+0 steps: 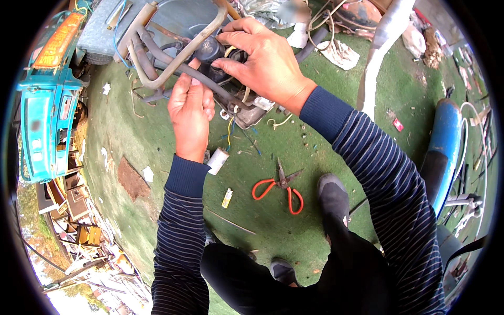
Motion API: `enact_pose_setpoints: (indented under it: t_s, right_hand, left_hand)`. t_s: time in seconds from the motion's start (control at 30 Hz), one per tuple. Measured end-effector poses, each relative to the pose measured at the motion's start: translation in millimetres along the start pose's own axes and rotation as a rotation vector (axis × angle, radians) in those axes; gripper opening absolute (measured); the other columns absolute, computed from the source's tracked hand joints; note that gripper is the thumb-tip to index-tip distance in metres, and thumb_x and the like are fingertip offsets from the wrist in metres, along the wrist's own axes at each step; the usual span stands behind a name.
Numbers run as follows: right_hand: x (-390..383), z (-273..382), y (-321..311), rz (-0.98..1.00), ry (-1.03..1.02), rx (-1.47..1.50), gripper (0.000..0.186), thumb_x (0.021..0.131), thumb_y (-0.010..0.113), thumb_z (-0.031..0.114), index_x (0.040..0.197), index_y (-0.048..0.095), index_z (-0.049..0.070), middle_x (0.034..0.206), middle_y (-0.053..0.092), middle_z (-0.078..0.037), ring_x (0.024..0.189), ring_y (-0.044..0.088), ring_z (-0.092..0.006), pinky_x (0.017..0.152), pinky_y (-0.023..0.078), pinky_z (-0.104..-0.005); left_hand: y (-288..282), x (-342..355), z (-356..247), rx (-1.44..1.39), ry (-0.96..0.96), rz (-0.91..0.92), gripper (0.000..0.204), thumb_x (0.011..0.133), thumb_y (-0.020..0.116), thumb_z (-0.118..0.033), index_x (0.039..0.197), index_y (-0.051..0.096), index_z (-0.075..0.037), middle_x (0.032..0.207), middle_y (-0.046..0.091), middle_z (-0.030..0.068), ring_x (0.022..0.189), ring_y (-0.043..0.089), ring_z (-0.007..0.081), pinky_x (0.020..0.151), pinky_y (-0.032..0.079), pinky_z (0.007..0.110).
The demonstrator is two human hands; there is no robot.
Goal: The person uses a soldering iron to heat and work on wires inside a disassembled appliance. They then use pliers to cut and manipulate the wires and a pressure gauge to test a component. The person continues to adjust and connect various wires within the device's internal assembly.
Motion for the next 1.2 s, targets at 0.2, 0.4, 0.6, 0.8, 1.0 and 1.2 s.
enact_pose_setpoints:
  t_s: [0.2,0.4,0.6,0.8,1.0,1.2]
  right_hand:
    - [-5,15,-4,-0.012,-0.029,-0.027,0.041,0.076,0.090,0.027,0.112,0.078,0.012,0.126,0.069,-0.008,0.094,0.074,-0.0308,0.080,0.061,-0.0403]
    - [6,19,2,0.019,0.001,0.034,0.046,0.075,0.090,0.029,0.115,0.077,0.012,0.122,0.069,-0.012,0.094,0.073,-0.0340,0.083,0.060,-0.0430]
    - [13,31,-12,0.017,0.084,0.070,0.049,0.078,0.087,0.020,0.117,0.067,0.000,0.116,0.064,-0.022,0.105,0.065,-0.0434,0.090,0.054,-0.0458]
    - [7,24,-8,0.006,0.171,0.044,0.052,0.077,0.089,0.026,0.118,0.069,0.002,0.116,0.065,-0.019,0.101,0.068,-0.0399,0.087,0.056,-0.0456]
    - [-1,13,2,-0.014,0.233,-0.083,0.063,0.073,0.092,0.038,0.122,0.072,0.004,0.122,0.067,-0.017,0.098,0.073,-0.0376,0.086,0.059,-0.0464]
    - [1,17,3,-0.040,0.264,-0.147,0.064,0.074,0.092,0.041,0.120,0.072,0.002,0.118,0.066,-0.018,0.097,0.072,-0.0390,0.085,0.059,-0.0469]
  left_hand:
    - [-3,-9,-2,0.027,0.008,-0.033,0.046,0.111,0.052,-0.016,0.154,0.045,-0.001,0.075,0.048,-0.0032,0.059,0.040,0.0037,0.048,0.033,0.021]
    - [-6,-10,-9,0.062,0.020,-0.032,0.051,0.111,0.050,-0.016,0.157,0.037,0.002,0.072,0.043,-0.0019,0.058,0.040,0.0056,0.049,0.034,0.023]
    - [-1,-5,-11,0.102,-0.008,-0.055,0.045,0.111,0.049,-0.016,0.153,0.043,-0.001,0.074,0.044,-0.0018,0.059,0.041,0.0064,0.050,0.035,0.023]
    - [5,0,-8,0.093,-0.025,0.000,0.043,0.111,0.049,-0.014,0.154,0.047,-0.007,0.075,0.046,-0.0039,0.059,0.040,0.0038,0.049,0.033,0.021]
    - [6,7,-8,0.110,-0.069,-0.007,0.045,0.111,0.049,-0.012,0.156,0.047,-0.009,0.072,0.045,-0.0055,0.056,0.038,0.0032,0.046,0.030,0.020]
    - [7,11,-6,0.062,-0.028,0.033,0.040,0.112,0.049,-0.014,0.151,0.051,-0.008,0.079,0.052,-0.0049,0.060,0.041,0.0015,0.048,0.035,0.020]
Point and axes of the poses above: each hand's wrist, its own x-axis towards the middle knuckle, its own y-axis out of the palm, z = x × y, the point moved 2 cm from there along x, towards the middle knuckle
